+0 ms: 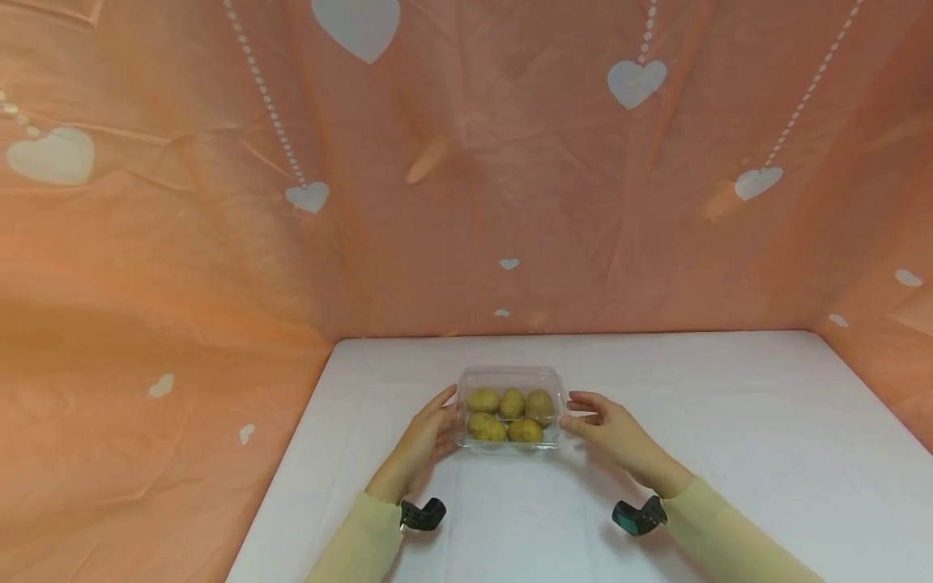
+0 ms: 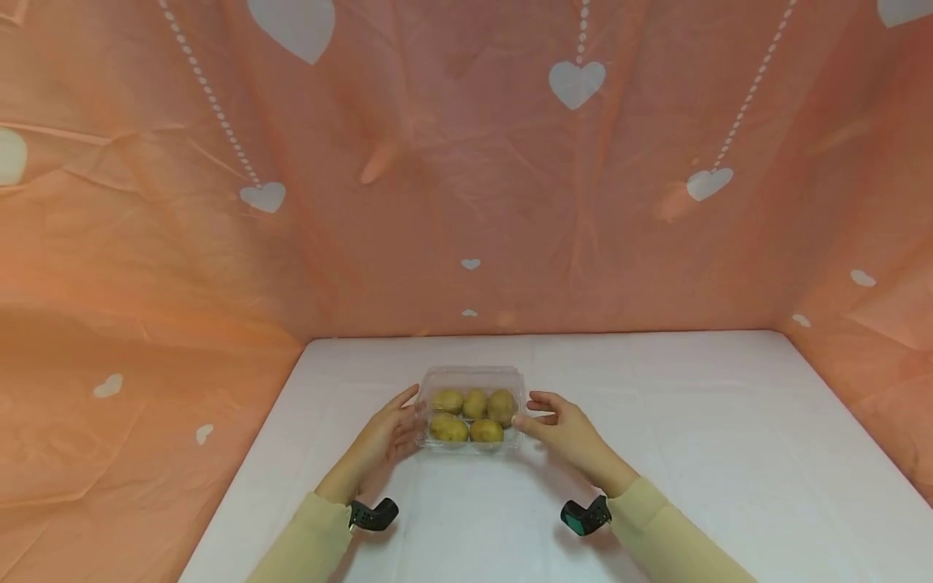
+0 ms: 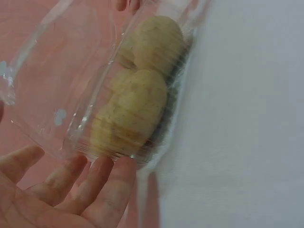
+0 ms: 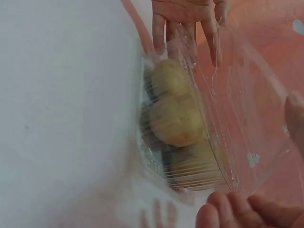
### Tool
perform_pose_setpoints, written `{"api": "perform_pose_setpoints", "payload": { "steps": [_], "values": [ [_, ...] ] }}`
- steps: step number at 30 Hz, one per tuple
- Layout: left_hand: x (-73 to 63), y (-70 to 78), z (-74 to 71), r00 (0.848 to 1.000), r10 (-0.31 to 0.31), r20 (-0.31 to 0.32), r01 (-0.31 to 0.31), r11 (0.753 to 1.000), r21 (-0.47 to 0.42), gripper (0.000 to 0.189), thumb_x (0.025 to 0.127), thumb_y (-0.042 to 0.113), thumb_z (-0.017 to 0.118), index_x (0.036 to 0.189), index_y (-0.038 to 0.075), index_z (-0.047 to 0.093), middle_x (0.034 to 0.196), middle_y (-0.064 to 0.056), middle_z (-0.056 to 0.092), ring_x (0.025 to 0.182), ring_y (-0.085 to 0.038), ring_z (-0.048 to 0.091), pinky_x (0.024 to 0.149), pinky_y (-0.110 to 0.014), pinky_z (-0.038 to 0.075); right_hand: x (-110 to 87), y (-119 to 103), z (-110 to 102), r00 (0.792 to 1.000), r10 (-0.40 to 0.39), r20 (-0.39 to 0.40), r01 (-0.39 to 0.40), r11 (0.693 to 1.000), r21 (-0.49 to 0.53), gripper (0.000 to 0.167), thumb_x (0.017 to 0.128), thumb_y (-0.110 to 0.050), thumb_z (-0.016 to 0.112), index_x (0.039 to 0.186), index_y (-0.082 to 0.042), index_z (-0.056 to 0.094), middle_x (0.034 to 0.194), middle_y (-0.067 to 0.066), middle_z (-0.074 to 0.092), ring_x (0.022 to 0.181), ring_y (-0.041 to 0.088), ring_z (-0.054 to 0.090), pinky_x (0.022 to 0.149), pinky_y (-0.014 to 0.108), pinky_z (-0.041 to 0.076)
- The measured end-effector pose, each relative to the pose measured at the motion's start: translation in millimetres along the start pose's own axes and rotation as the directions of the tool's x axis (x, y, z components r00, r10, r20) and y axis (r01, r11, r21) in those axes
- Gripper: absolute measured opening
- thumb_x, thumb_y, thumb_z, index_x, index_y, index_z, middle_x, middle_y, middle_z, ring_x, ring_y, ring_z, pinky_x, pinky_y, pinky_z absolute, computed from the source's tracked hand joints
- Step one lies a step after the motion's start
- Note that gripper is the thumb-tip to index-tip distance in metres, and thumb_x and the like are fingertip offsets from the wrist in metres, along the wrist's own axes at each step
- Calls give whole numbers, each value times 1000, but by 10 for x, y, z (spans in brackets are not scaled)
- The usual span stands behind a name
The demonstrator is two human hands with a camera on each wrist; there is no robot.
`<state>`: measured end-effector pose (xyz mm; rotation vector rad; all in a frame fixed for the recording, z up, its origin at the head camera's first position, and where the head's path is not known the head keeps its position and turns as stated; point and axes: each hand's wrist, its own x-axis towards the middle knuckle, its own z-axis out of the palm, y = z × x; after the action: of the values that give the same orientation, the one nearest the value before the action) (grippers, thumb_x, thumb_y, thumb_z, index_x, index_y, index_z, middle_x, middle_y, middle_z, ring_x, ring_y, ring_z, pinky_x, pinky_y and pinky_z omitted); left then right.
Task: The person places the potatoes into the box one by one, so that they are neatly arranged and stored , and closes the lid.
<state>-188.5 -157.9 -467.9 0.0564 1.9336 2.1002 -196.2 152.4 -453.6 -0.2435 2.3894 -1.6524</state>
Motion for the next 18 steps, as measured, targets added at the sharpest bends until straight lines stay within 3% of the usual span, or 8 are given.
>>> {"api": "perform_pose_setpoints", "payload": {
  "steps": [5,11,18],
  "values": [
    [-39,-59,36,999,35,-28,-35,999,-13,58,100,14,47,152,4,23,147,-28,34,120,-34,49,98,-47,46,-56,2,42,999,48,-21,-49,998,-39,67,87,-34,74,136,4,48,123,15,62,102,23,63,82,34,54],
    [-66,-125,55,992,111,-54,-107,992,70,55,99,6,48,149,-3,27,143,-33,37,116,-38,52,96,-48,48,-88,52,88,999,44,-32,-46,997,-68,57,86,-33,74,126,5,57,101,5,68,89,17,64,73,29,55],
    [-87,-153,57,987,128,-98,-114,984,138,55,96,6,54,147,-2,33,141,-29,43,121,-38,51,94,-39,51,-89,87,112,1000,6,11,-6,1000,-7,58,87,-29,74,126,8,53,97,7,67,86,19,64,70,32,56]
  ]
}}
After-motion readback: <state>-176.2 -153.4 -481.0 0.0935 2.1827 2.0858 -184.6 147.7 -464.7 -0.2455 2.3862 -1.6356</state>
